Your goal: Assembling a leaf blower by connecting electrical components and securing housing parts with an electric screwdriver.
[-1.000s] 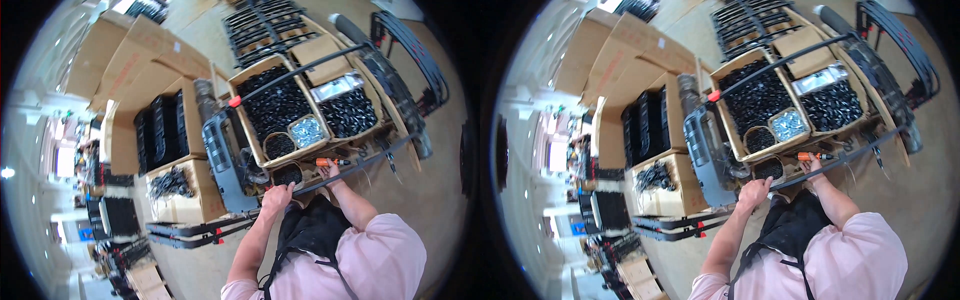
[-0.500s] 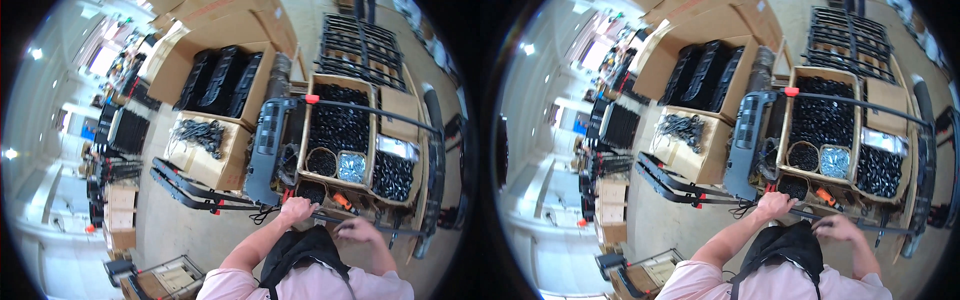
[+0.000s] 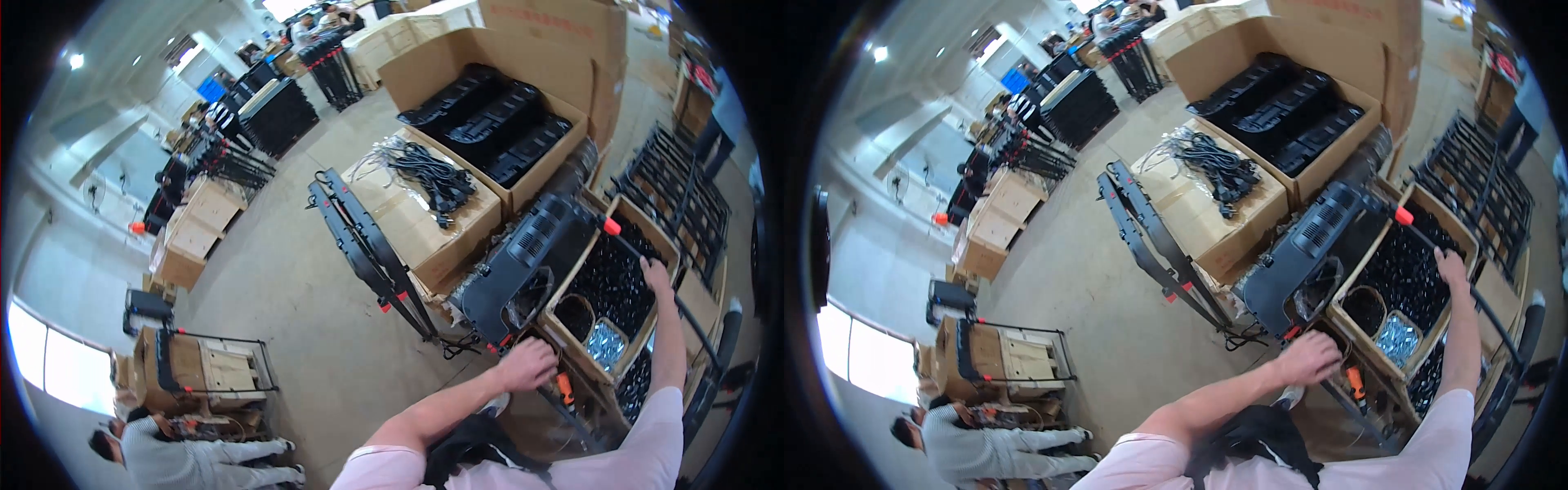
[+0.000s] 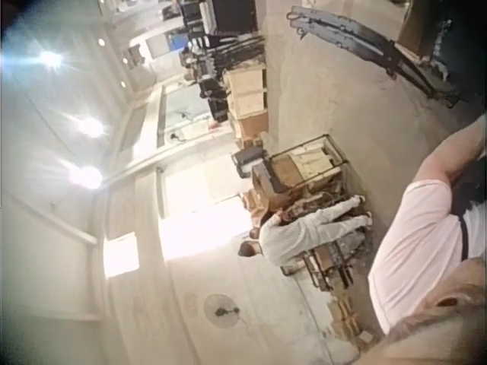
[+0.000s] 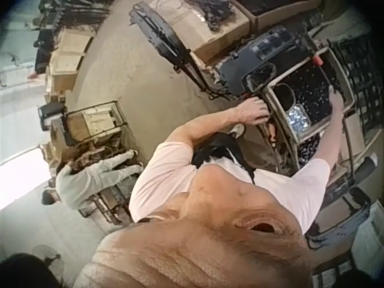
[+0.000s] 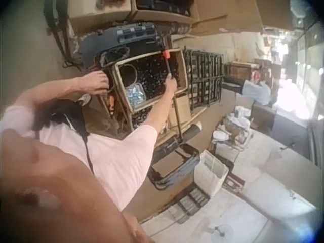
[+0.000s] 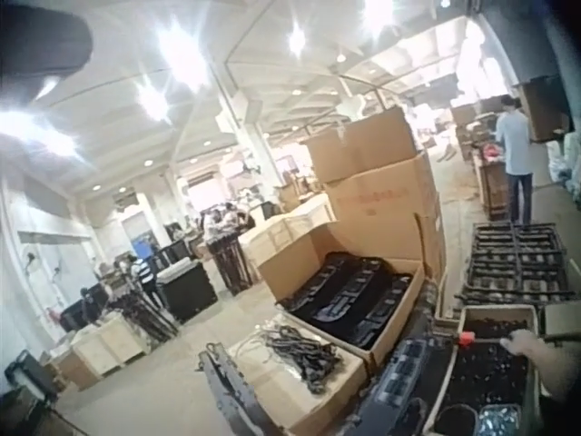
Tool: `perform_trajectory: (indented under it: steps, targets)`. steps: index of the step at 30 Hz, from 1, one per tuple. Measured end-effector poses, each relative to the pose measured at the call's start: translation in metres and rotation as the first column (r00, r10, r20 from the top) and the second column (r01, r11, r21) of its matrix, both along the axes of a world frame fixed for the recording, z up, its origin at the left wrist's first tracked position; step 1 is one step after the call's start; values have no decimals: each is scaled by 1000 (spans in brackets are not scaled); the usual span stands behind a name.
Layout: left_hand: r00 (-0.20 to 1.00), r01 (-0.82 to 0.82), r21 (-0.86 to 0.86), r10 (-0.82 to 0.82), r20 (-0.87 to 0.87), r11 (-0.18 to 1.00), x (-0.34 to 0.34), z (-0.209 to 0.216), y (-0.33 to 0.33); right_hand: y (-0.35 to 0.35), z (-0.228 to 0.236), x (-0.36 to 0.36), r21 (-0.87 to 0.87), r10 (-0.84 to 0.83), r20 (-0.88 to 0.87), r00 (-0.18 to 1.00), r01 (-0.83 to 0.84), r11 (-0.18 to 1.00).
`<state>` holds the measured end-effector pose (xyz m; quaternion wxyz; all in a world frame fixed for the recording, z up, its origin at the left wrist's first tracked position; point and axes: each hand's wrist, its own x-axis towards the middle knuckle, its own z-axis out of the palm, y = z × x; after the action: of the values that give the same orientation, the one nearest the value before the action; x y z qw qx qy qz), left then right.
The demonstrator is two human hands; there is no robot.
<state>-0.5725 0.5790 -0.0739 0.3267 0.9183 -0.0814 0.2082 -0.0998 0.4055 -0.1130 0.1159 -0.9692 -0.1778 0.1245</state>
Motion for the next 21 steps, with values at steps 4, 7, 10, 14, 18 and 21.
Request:
perform_trajectory:
  steps: [4,7,10,14,18,21]
  targets:
    - [969,-55,-284,-18,-246,957,-82,24,-37,11,16,-3,30,-13,-50,999,14,999]
    - [628,-633,-517,-8,-778,576,-120,-29,-49,11,44,-8,23,-1,-42,999,2,1000]
    - [747,-654,-752,-220,-627,-80,-111,-65,-45,16,77,-39,124,22,35,999,-26,992]
    - [794,-608,-621,-359,-491,-495,-110,-88,-41,12,135,-69,289,235,145,961,-268,919]
    - [820,-572,-651,-344,-457,-499,-153,-52,-28,18,260,-155,199,313,335,889,-391,898]
    - [864,-500,-794,-135,-486,-346,-175,17,2,-8,306,-167,305,278,573,771,-516,801]
